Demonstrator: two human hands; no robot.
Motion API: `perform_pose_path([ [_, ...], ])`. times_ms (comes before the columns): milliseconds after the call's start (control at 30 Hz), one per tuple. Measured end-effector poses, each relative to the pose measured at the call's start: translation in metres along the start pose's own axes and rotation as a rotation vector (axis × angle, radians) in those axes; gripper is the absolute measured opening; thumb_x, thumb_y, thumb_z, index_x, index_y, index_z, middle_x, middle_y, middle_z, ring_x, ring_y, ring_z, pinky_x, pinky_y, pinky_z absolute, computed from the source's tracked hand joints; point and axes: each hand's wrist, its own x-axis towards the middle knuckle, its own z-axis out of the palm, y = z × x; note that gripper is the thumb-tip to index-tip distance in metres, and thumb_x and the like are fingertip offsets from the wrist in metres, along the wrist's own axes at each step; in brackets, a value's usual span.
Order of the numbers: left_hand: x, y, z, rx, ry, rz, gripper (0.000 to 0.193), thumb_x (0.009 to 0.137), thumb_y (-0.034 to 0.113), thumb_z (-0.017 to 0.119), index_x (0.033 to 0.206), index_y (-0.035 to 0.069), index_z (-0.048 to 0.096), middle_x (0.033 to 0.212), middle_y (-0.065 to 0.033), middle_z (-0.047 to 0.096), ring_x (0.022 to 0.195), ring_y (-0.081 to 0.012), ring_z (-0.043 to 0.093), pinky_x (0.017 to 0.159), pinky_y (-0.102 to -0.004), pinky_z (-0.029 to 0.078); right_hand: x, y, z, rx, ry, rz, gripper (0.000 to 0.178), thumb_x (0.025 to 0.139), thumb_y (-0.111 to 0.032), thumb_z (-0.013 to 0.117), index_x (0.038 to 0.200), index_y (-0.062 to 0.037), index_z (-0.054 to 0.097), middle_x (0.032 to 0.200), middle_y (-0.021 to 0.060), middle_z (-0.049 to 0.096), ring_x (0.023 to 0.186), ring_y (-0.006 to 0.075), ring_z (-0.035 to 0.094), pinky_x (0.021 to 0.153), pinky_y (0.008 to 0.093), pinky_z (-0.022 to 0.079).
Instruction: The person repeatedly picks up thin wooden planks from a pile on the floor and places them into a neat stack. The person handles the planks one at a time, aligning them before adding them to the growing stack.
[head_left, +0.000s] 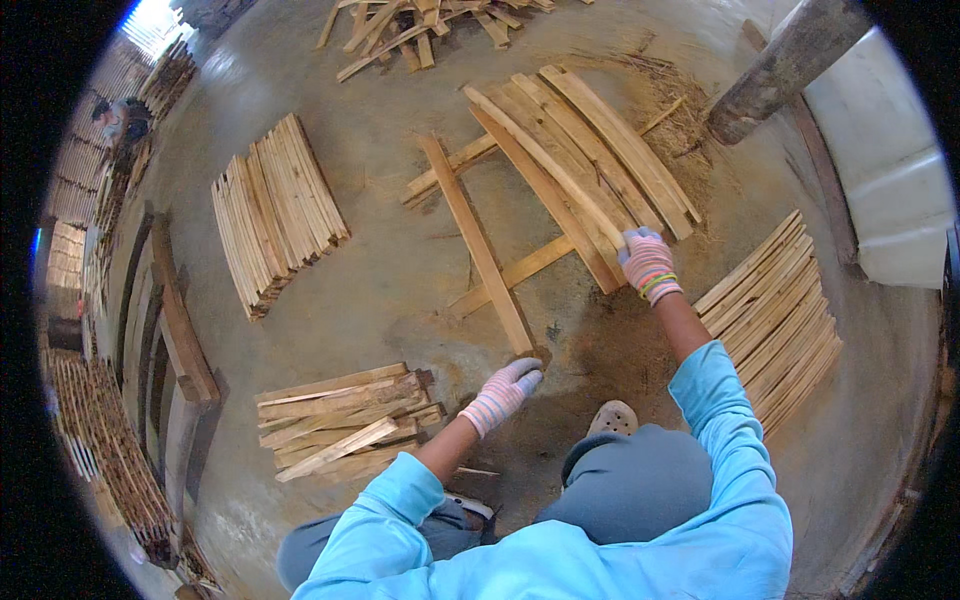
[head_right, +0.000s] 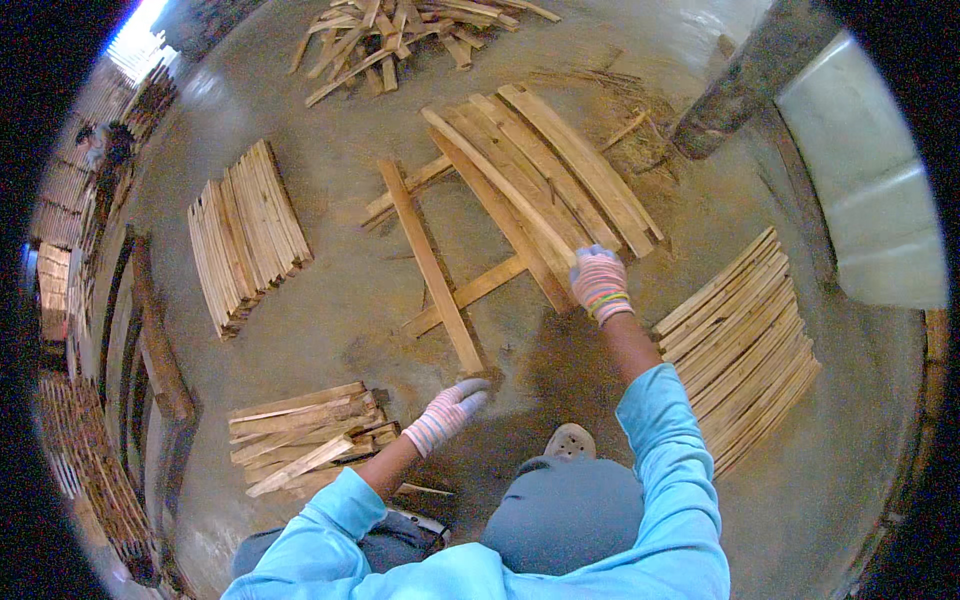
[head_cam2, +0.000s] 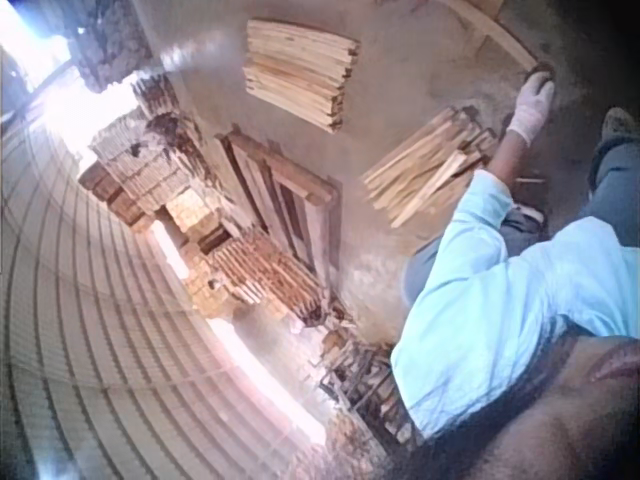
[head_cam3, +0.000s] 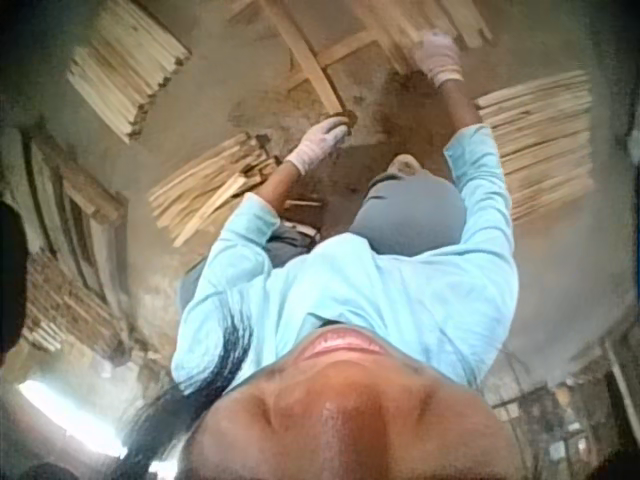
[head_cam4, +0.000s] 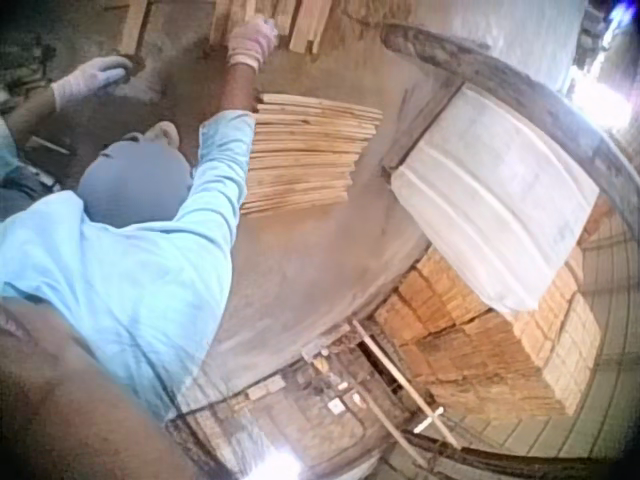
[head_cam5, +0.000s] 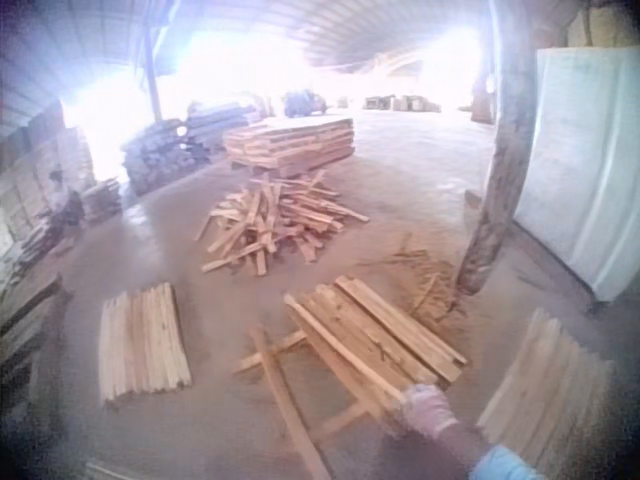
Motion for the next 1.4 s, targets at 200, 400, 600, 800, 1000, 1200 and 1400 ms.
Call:
perform_pose_path([
  [200, 0.023, 0.015, -0.017, -0.095, 0.247, -0.099, 0.053, 0.092, 0.027, 0.071, 0.135, 0.003, 0.055, 0.107, -0.0115, 0.068, 0.094, -0.0231, 0.063, 0.086, -0.0360, 0.052, 0.015, 0.026, 0.019, 0.942, -0.118, 0.235, 0.048, 0.089, -0.030, 0.066, 0.124, 0.0018, 0.066, 0.120, 0.0148, 0.070, 0.113, 0.0242, 0.063, 0.101, 0.0342, 0.046],
  [400, 0.038, 0.018, -0.025, 0.029, 0.628, -0.448, 0.068, 0.082, 0.037, 0.078, 0.135, 0.002, 0.053, 0.127, -0.0253, 0.063, 0.119, -0.0394, 0.060, 0.100, -0.0432, 0.048, 0.008, 0.009, 0.012, 1.201, -0.424, 0.046, 0.051, 0.090, -0.022, 0.070, 0.133, 0.0037, 0.058, 0.124, 0.0119, 0.067, 0.114, 0.0240, 0.062, 0.099, 0.0339, 0.047],
  [600, 0.064, 0.008, -0.021, -0.012, 0.512, -0.297, 0.047, 0.085, 0.030, 0.075, 0.117, -0.001, 0.061, 0.104, -0.0216, 0.071, 0.092, -0.0349, 0.068, 0.085, -0.0425, 0.052, -0.025, -0.054, 0.041, 1.230, -0.377, -0.152, 0.044, 0.089, -0.014, 0.069, 0.127, 0.0047, 0.058, 0.113, 0.0106, 0.069, 0.101, 0.0186, 0.064, 0.089, 0.0340, 0.052],
  [800, 0.053, 0.037, -0.005, -0.056, 0.564, -0.285, 0.047, 0.087, 0.029, 0.076, 0.119, 0.003, 0.052, 0.104, -0.0208, 0.070, 0.098, -0.0358, 0.068, 0.086, -0.0436, 0.052, -0.069, -0.110, 0.088, 0.610, -0.377, -0.404, 0.040, 0.090, -0.028, 0.064, 0.123, -0.0055, 0.058, 0.109, 0.0277, 0.066, 0.102, 0.0473, 0.063, 0.087, 0.0516, 0.051],
  [1000, 0.072, 0.048, -0.006, -0.060, 0.601, -0.317, 0.077, 0.080, 0.025, 0.081, 0.139, 0.004, 0.037, 0.120, -0.0239, 0.065, 0.109, -0.0356, 0.065, 0.096, -0.0408, 0.049, -0.045, -0.082, 0.042, 0.403, -0.324, -0.497, 0.046, 0.085, -0.021, 0.065, 0.129, -0.0081, 0.060, 0.122, 0.0196, 0.065, 0.113, 0.0388, 0.062, 0.097, 0.0458, 0.051],
  [1200, 0.090, 0.043, -0.004, -0.200, 0.556, -0.400, 0.096, 0.083, 0.016, 0.073, 0.159, 0.016, 0.014, 0.131, -0.0288, 0.059, 0.121, -0.0401, 0.059, 0.103, -0.0403, 0.045, -0.008, -0.006, -0.002, -0.097, 0.165, 0.166, 0.052, 0.086, -0.027, 0.068, 0.134, -0.0120, 0.057, 0.122, 0.0220, 0.062, 0.110, 0.0390, 0.062, 0.094, 0.0468, 0.051],
  [1400, 0.091, 0.035, 0.004, -0.327, 0.687, -0.302, 0.087, 0.088, 0.010, 0.063, 0.159, 0.014, 0.013, 0.140, -0.0271, 0.054, 0.125, -0.0379, 0.057, 0.105, -0.0380, 0.043, -0.010, 0.013, 0.005, 0.615, -0.004, 0.144, 0.044, 0.090, -0.027, 0.067, 0.129, -0.0077, 0.061, 0.112, 0.0198, 0.067, 0.103, 0.0338, 0.066, 0.089, 0.0429, 0.054],
])
